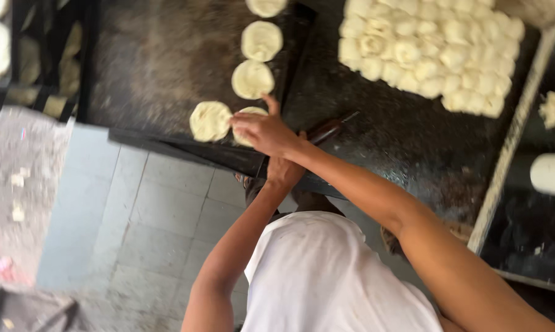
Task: The person picks up portions of dough from a large batch on a table, rolls them out on a dark surface, and places the flattened pieces onto a metal tray.
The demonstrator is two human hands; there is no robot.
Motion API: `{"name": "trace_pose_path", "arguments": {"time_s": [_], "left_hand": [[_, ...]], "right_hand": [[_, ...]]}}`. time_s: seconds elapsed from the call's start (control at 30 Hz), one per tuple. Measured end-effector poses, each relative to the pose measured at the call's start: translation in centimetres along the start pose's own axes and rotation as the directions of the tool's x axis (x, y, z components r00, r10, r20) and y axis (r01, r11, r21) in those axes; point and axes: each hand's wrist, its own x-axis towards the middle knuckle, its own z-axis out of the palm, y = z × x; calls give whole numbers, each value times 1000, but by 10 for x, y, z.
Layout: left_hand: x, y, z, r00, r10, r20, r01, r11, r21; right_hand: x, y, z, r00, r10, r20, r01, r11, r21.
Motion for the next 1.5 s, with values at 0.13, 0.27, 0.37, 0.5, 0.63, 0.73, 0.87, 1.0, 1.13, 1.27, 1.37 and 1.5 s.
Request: {"name": "trace_pose_path", "arguments": {"time_s": [0.13, 0.27, 0.37, 0.5, 0.63, 0.73, 0.87, 1.0, 1.13, 1.27, 1.37, 1.5], "left_hand": [[13, 13, -26, 979, -139, 146, 153, 984, -93], [26, 22, -43, 989, -99, 109, 101, 995, -9], [21, 25, -48, 989, -119, 82, 117, 993, 29], [25, 35, -42, 982, -186, 29, 184, 981, 67], [13, 43, -42, 975, -219, 41, 215, 972, 95], [26, 46, -42, 972, -234, 16, 231, 966, 114], [16, 55, -33, 968, -250, -25, 251, 958, 135], [16, 57, -30, 956, -286, -73, 294, 945, 147], [15, 67, -27, 945, -305, -114, 319, 939, 130], [11, 68, -26, 923, -366, -117, 379, 918, 118], [14, 68, -22, 927, -364, -95, 373, 920, 123], [13, 69, -22, 915, -392, -94, 401, 908, 119]], "right_hand": [[-37, 98, -74, 880, 203, -429, -348, 891, -293], [-43, 190, -145, 942, 197, -273, -335, 620, -710], [-76, 186, -147, 919, 281, -276, -356, 892, -279], [-188, 124, -139, 770, 199, -606, -280, 959, -41], [-276, 67, -119, 857, 295, -423, -327, 945, -3], [-259, 73, -124, 863, 326, -385, -416, 892, -177], [-206, 120, -137, 781, 565, -268, -625, 704, -338], [-199, 132, -139, 950, 193, -247, -238, 957, -167], [-249, 89, -131, 979, 44, -199, -101, 952, -289], [-232, 90, -124, 892, 394, -220, -428, 893, -138], [-192, 129, -129, 810, 577, -105, -586, 794, -164], [-201, 137, -130, 977, 24, -214, -49, 992, -115]]}}
